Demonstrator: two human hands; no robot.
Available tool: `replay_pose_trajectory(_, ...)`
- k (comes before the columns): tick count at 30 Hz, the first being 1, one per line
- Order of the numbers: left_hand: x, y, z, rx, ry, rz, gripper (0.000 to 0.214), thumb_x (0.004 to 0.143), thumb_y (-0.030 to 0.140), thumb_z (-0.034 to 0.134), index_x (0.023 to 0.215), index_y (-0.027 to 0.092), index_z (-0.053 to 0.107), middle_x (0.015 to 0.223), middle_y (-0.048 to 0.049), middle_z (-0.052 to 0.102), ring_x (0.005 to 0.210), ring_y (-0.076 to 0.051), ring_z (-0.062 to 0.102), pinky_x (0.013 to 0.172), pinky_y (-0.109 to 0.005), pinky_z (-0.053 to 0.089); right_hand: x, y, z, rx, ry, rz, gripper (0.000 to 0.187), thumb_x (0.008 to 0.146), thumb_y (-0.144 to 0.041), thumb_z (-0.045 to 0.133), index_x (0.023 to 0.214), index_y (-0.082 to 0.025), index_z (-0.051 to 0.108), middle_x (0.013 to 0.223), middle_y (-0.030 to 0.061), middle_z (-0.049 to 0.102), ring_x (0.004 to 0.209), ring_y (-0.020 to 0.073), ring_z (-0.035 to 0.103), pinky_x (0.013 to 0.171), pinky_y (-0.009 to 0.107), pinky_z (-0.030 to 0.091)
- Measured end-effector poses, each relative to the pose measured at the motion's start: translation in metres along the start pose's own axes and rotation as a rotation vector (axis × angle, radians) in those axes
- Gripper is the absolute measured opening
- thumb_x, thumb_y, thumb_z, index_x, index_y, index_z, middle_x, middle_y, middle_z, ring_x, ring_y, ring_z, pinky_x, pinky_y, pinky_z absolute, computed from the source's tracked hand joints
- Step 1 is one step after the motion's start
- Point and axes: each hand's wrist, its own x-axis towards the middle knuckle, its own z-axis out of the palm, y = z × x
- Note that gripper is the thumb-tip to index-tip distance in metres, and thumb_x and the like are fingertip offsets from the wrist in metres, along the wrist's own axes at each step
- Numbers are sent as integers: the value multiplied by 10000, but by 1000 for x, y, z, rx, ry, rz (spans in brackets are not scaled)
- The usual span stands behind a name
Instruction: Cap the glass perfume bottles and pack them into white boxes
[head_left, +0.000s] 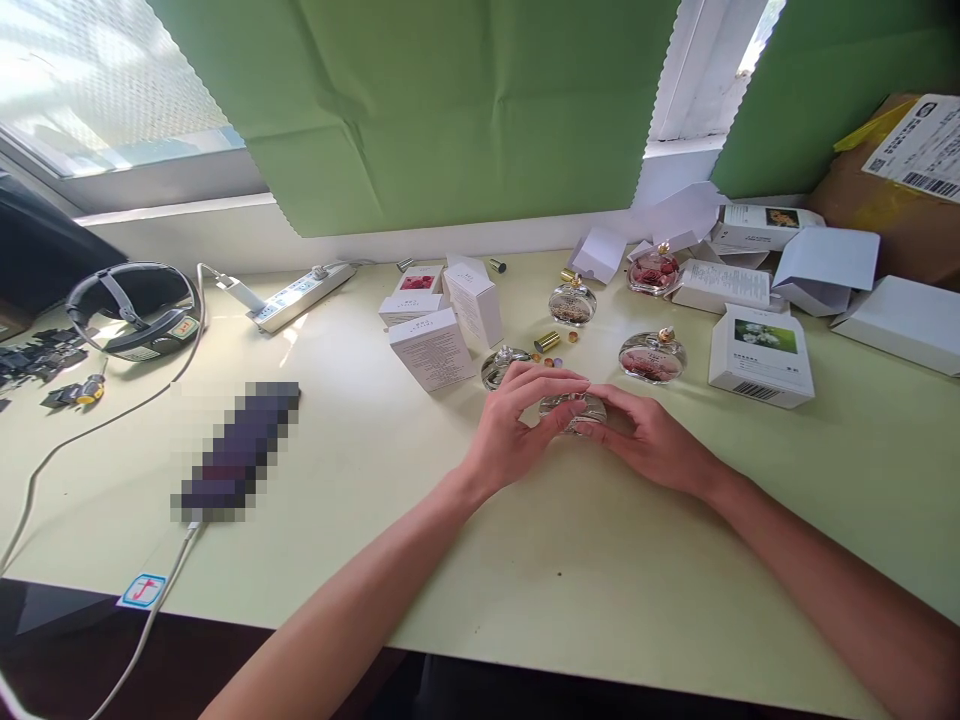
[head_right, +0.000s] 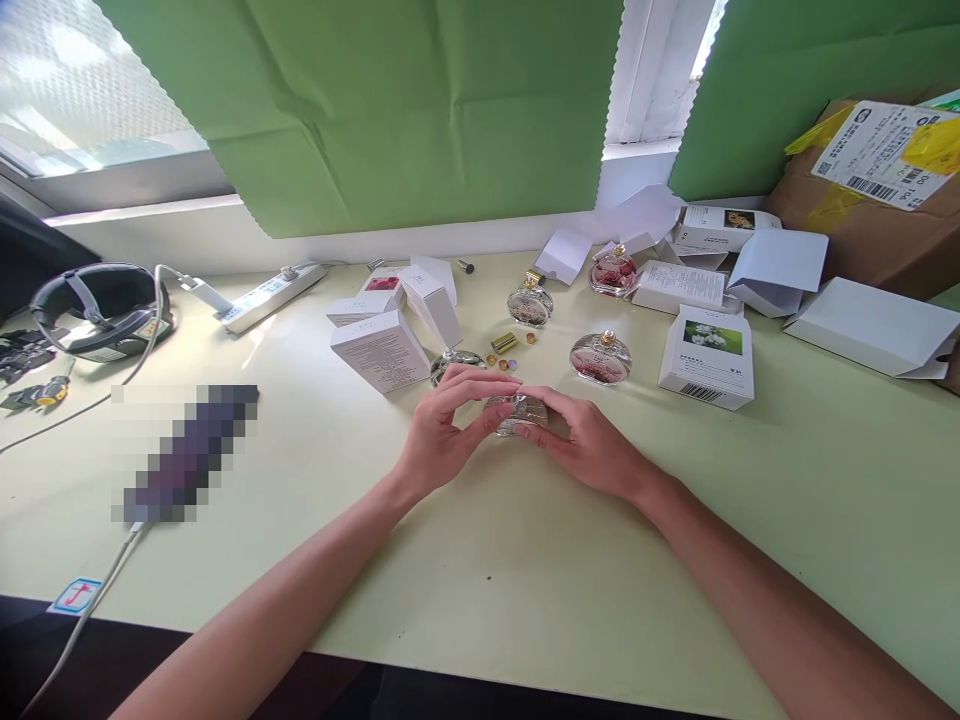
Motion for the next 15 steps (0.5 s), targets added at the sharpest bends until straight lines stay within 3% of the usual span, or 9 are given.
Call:
replay_pose_trajectory(6, -2, -11, -2, 70, -85, 129, 334, 871, 221, 714, 1199, 230, 650, 1153, -71, 695, 1095, -195, 594, 956, -381, 494, 1, 4, -1, 29, -1, -3, 488, 913, -520, 602, 1353, -310, 580, 1217, 21, 691, 1043, 245, 639, 885, 346, 509)
replay_pose_trajectory(15, -3, -16, -3, 100, -123, 130, 343, 915, 244, 661, 1255, 257, 614, 1190, -85, 671, 1124, -210, 628, 960, -391, 506, 0, 4, -3, 49, -9, 10, 481, 925, -495, 598, 1373, -326, 562, 1221, 17, 693, 1017, 233, 636, 845, 334, 506)
